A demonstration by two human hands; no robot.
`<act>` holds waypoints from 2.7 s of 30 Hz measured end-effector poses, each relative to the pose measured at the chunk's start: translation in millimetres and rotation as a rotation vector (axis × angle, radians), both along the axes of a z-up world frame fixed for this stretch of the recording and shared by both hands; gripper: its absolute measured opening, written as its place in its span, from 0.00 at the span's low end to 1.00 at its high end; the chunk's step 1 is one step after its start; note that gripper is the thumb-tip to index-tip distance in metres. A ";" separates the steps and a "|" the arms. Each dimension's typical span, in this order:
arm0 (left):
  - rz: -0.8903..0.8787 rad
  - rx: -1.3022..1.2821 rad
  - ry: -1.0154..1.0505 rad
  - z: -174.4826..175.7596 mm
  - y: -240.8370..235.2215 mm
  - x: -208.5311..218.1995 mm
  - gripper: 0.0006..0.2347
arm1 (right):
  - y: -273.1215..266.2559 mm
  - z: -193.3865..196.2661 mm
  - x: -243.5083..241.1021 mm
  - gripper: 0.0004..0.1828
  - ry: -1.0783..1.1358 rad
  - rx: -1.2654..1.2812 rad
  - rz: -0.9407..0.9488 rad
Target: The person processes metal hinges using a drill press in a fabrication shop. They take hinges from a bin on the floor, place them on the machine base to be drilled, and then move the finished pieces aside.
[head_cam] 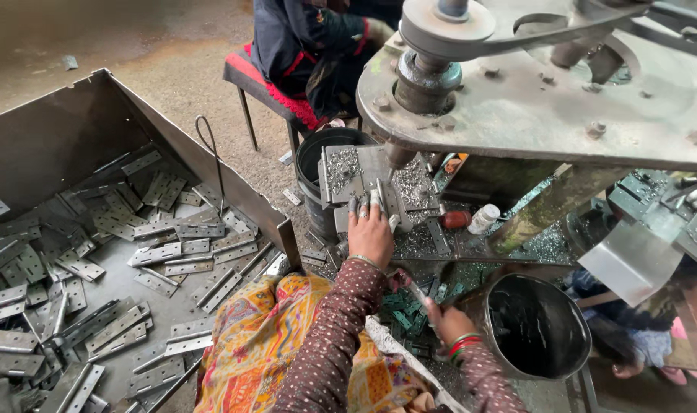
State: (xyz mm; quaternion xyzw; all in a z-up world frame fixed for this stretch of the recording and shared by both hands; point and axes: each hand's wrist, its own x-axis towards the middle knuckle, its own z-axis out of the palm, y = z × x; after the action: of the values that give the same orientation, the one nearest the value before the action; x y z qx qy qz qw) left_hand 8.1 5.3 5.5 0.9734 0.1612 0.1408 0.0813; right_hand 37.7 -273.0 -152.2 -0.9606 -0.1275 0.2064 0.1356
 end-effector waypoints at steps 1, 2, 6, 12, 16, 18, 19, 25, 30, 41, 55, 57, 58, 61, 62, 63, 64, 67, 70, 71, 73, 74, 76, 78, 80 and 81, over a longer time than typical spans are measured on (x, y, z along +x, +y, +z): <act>-0.002 0.068 -0.017 -2.7 1.3 1.7 0.17 | 5.8 15.4 5.5 0.43 0.066 -0.090 0.009; -0.003 0.060 -0.007 -5.4 2.0 5.2 0.17 | 7.9 31.4 5.1 0.43 0.076 -0.097 0.009; 0.021 0.000 -0.018 -6.8 10.1 27.8 0.15 | 16.0 62.9 -4.2 0.44 0.011 -0.169 0.049; 0.028 -0.031 -0.058 -3.3 15.4 20.1 0.14 | -1.4 -9.0 -18.8 0.42 -0.232 0.046 0.092; 0.019 0.001 -0.077 2.9 12.9 12.3 0.12 | 4.0 19.1 -4.9 0.48 0.156 -0.072 -0.039; 0.021 0.021 0.005 8.8 19.2 25.7 0.12 | 11.3 55.3 10.7 0.46 0.110 -0.095 0.012; 0.017 0.042 0.095 8.0 21.4 31.7 0.11 | 15.4 67.2 12.4 0.45 0.073 -0.116 0.059; 0.052 -0.087 -0.005 -4.3 29.6 42.1 0.11 | 7.6 30.3 -17.8 0.43 0.132 -0.055 -0.095; 0.026 -0.091 -0.050 -2.2 23.3 21.8 0.11 | 0.8 -6.4 -20.7 0.43 -0.143 0.066 0.032; 0.034 -0.133 0.083 -3.9 30.5 46.7 0.12 | 9.6 41.2 -7.3 0.43 -0.027 -0.155 0.031; -0.073 -0.010 -0.489 -14.2 33.8 -133.9 0.18 | -22.9 17.1 31.8 0.49 -0.064 -0.021 0.081; 0.077 -0.204 -0.441 -24.2 59.2 -190.1 0.21 | -16.6 33.2 57.4 0.51 0.119 -0.160 0.098; 0.214 -0.196 -0.334 -30.1 74.3 -213.0 0.22 | -14.1 37.3 63.4 0.51 0.122 -0.161 0.110; 0.480 -0.179 -0.058 -59.5 129.6 -289.5 0.17 | -8.0 45.7 65.4 0.49 0.005 -0.164 0.175; 0.590 -0.186 -0.071 -72.3 147.8 -311.8 0.16 | -7.1 49.6 65.6 0.49 0.054 -0.162 0.170; 0.647 -0.112 -0.030 -85.6 168.6 -330.5 0.14 | -4.5 51.2 64.5 0.50 0.102 -0.160 0.165; 0.698 -0.044 0.013 -99.6 188.4 -346.9 0.12 | -5.3 52.1 61.1 0.50 0.100 -0.164 0.166; 0.855 0.261 0.101 -133.9 252.2 -382.8 0.16 | 0.6 58.1 56.4 0.51 0.154 -0.116 0.042; 0.894 0.294 0.063 -151.6 304.1 -398.3 0.16 | 14.0 74.7 46.1 0.49 0.052 -0.041 0.231; 0.902 0.243 0.108 -154.6 317.7 -401.5 0.12 | 17.8 78.6 39.4 0.49 0.112 -0.005 0.126; 0.912 0.206 0.142 -159.5 338.2 -404.4 0.13 | 26.0 87.8 32.2 0.49 0.160 0.030 0.018; 0.925 0.172 0.184 -159.9 345.3 -406.3 0.13 | 30.8 91.1 29.0 0.49 0.103 0.060 0.069; 0.956 0.227 0.265 -159.1 356.3 -409.2 0.14 | 40.1 95.5 26.1 0.49 0.037 0.086 0.112; 0.980 0.283 0.349 -156.9 360.6 -412.5 0.16 | 44.8 99.5 25.0 0.50 -0.001 -0.008 0.161; 0.947 0.166 0.248 -155.5 353.6 -424.5 0.08 | 49.5 106.1 28.4 0.49 0.067 -0.044 0.147; 0.940 0.161 0.249 -155.3 350.8 -422.8 0.08 | 47.6 107.9 28.5 0.47 0.140 -0.073 0.142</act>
State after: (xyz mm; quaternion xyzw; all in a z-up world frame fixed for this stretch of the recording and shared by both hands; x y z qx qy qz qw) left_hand -414.7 356.0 -149.9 0.8080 0.5800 0.0567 -0.0865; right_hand 66.2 -225.4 -44.3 -0.9367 -0.1779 0.2866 0.0941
